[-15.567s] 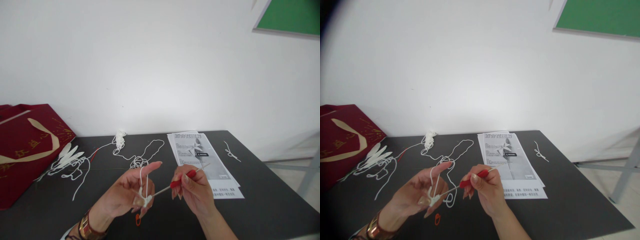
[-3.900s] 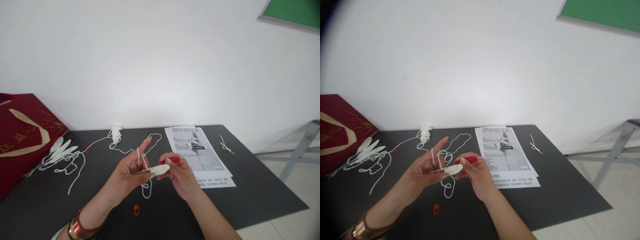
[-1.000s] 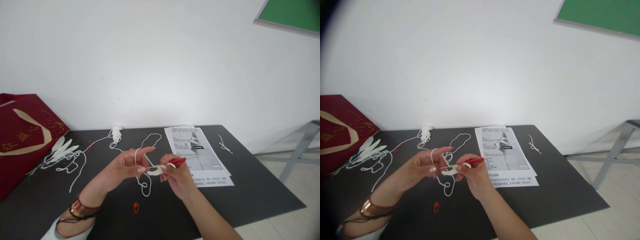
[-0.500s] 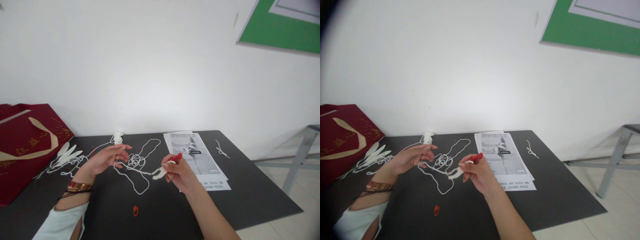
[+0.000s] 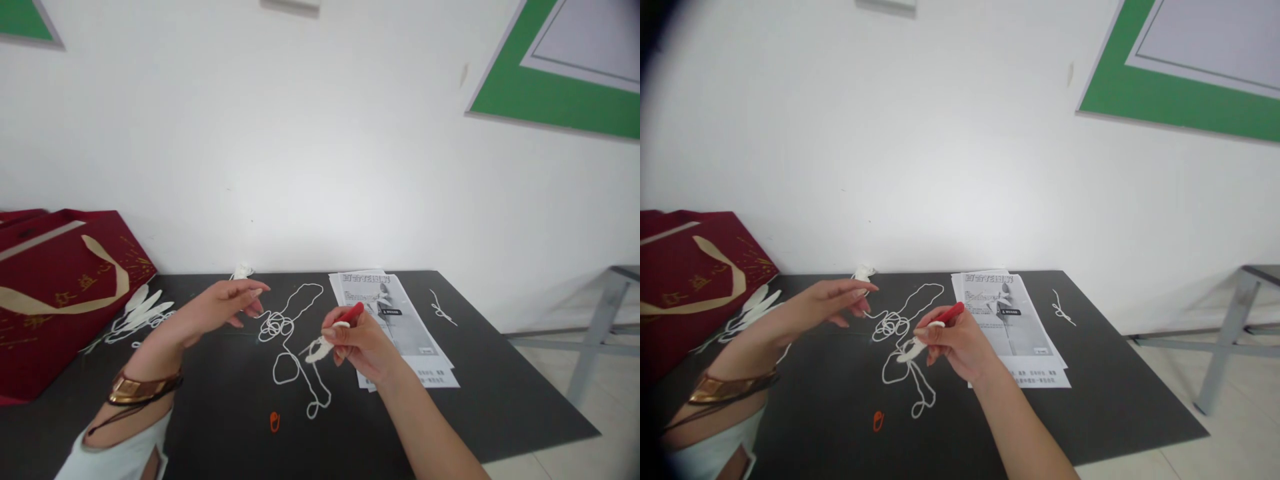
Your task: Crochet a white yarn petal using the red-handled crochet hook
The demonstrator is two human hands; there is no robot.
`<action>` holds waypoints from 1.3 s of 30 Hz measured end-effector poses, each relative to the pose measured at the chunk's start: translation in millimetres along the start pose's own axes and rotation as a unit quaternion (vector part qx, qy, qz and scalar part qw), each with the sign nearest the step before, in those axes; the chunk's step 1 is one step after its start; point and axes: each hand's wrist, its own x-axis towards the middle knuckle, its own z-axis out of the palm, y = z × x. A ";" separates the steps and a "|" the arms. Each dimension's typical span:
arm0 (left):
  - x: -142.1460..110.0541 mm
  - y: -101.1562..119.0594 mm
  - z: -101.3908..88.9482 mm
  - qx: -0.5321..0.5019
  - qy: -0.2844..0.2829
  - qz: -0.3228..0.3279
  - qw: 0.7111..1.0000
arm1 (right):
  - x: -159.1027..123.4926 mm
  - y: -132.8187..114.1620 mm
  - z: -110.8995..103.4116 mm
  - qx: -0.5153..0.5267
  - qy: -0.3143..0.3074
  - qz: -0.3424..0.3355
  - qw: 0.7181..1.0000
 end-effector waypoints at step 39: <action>7.8 -14.6 103.0 -0.404 -0.157 0.062 0.899 | 24.0 30.4 -0.4 0.100 0.027 -0.142 0.984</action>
